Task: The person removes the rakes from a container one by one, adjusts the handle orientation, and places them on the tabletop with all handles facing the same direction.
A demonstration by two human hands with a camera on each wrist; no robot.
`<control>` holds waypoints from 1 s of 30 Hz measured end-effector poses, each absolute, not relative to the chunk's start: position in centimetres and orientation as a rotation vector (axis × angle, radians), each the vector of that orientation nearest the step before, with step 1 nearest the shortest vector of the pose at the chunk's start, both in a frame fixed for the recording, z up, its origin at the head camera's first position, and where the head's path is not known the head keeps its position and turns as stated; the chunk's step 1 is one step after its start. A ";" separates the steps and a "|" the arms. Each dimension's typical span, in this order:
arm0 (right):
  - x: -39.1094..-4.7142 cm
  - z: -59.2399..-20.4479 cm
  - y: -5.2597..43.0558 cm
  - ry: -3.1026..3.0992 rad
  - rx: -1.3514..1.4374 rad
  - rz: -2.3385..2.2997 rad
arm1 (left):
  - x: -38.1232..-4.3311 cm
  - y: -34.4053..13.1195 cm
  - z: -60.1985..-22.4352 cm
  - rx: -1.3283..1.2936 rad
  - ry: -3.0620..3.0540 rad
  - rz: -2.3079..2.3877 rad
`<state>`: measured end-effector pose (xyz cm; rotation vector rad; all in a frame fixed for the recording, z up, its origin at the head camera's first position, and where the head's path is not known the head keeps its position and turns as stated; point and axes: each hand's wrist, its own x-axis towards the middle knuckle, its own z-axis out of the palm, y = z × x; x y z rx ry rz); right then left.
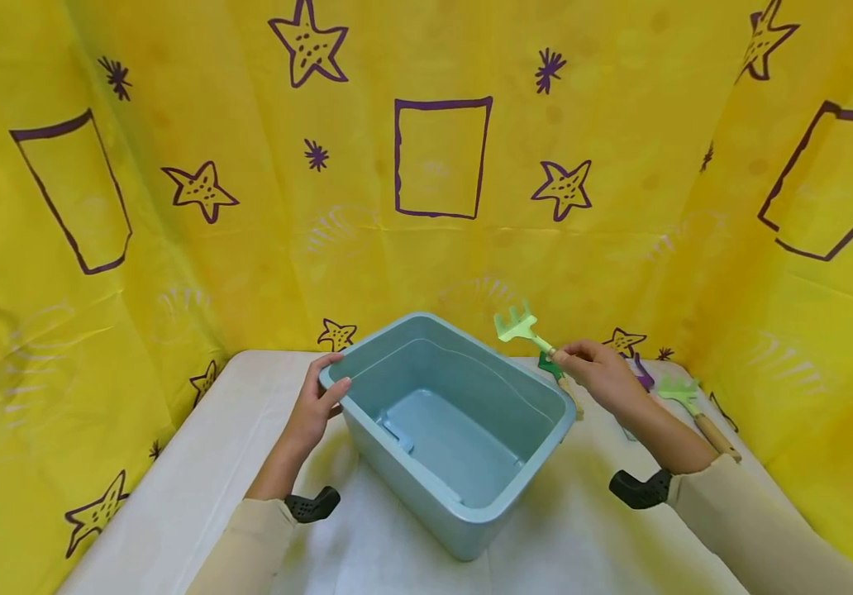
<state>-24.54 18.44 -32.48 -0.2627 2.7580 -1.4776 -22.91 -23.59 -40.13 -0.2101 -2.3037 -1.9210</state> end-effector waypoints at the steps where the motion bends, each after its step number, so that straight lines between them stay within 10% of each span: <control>1: -24.5 -32.7 18.7 2.760 -0.237 -1.485 | -22.7 -23.6 -39.9 -0.207 -2.307 -1.923; 30: -21.3 -42.2 25.4 2.778 0.106 -1.355 | -23.9 -23.9 -41.4 -0.221 -2.293 -1.889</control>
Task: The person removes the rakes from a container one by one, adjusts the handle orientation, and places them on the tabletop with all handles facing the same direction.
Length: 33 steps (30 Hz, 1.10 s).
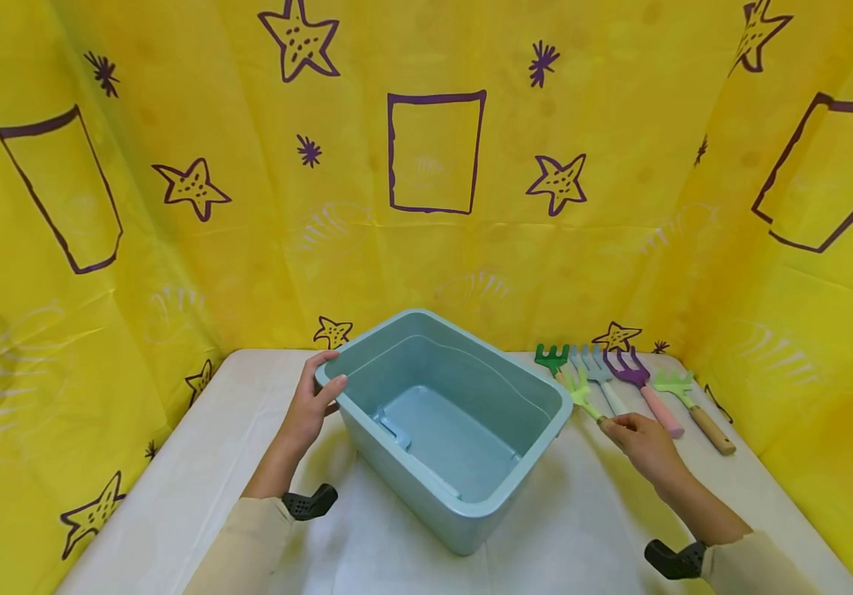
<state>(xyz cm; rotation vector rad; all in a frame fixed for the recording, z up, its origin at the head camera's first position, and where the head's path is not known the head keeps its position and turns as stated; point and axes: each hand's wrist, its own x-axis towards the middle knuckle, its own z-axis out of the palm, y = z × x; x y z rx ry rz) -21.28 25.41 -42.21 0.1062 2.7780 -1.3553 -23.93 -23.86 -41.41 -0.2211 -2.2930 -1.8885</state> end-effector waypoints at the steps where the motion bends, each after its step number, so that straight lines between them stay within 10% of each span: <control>1: -21.2 -42.4 25.5 2.777 0.114 -1.350 | -23.9 -23.9 -41.3 -0.216 -2.293 -1.895; 33: -20.1 -47.0 25.7 2.876 0.191 -1.068 | -23.9 -23.9 -41.4 -0.215 -2.304 -1.887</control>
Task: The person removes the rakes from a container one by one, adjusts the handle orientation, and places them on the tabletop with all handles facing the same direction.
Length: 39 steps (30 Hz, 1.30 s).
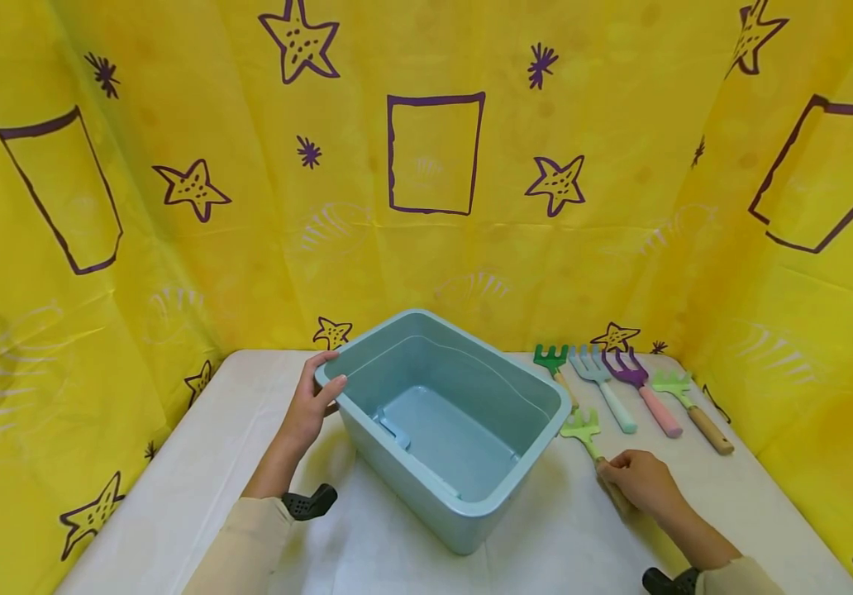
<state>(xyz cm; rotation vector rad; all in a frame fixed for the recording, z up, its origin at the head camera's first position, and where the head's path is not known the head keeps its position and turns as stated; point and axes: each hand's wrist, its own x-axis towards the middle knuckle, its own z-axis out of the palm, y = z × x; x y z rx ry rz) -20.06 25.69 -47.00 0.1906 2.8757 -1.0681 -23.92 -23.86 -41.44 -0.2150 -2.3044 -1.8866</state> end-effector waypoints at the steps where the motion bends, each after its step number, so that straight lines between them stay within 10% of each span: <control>1: -20.1 -47.0 25.6 2.877 0.184 -1.065 | -23.9 -23.8 -41.4 -0.217 -2.303 -1.887; 21: -20.9 -47.1 24.7 2.824 0.215 -1.006 | -23.9 -23.9 -41.5 -0.211 -2.309 -1.862; 39: -21.8 -38.3 24.0 3.030 0.040 -1.036 | -24.1 -23.9 -41.5 -0.206 -2.307 -1.872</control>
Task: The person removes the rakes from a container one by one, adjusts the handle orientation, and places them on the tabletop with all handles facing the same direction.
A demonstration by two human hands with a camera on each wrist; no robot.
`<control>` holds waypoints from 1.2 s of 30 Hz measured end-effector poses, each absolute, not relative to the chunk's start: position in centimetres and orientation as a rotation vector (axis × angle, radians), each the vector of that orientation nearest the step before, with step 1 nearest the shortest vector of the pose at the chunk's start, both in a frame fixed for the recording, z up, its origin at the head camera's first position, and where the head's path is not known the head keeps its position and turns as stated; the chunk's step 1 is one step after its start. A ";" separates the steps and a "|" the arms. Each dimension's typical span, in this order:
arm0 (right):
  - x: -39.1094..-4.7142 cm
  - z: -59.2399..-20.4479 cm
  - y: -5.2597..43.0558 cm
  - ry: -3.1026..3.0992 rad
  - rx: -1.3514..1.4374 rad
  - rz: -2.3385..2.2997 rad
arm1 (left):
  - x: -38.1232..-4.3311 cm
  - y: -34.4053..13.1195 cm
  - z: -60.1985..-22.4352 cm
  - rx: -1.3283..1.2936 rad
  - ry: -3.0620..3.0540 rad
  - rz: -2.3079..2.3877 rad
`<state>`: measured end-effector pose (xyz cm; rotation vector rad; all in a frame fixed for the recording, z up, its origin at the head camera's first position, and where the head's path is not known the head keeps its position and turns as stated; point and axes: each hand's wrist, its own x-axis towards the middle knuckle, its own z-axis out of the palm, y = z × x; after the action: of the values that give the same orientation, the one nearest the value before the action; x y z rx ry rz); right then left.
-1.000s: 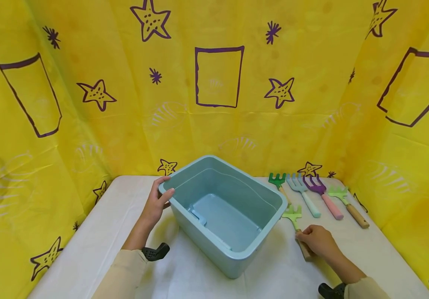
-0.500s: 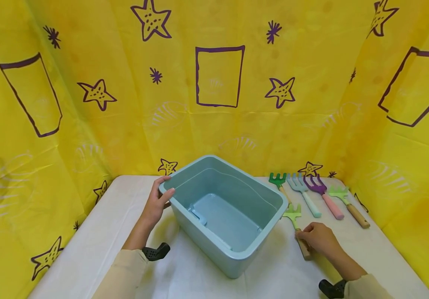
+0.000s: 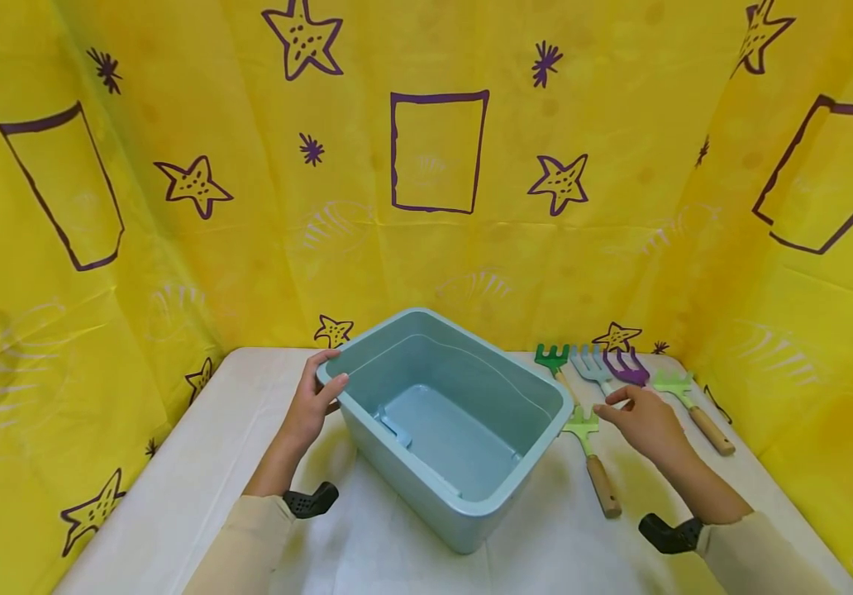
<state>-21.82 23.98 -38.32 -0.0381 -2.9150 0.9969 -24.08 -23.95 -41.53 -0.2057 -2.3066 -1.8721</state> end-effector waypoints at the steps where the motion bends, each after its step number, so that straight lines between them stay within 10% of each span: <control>1: -21.9 -37.8 23.7 -2.901 -0.023 0.998 | -24.1 -23.9 -41.5 -0.209 -2.308 -1.871; 36: -28.1 -27.1 8.7 -3.127 0.750 1.254 | -23.9 -24.0 -41.4 -0.218 -2.284 -1.914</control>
<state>-28.15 8.69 -27.14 0.7502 -3.1272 1.2541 -23.90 -24.00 -41.39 -0.2180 -2.2838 -1.9135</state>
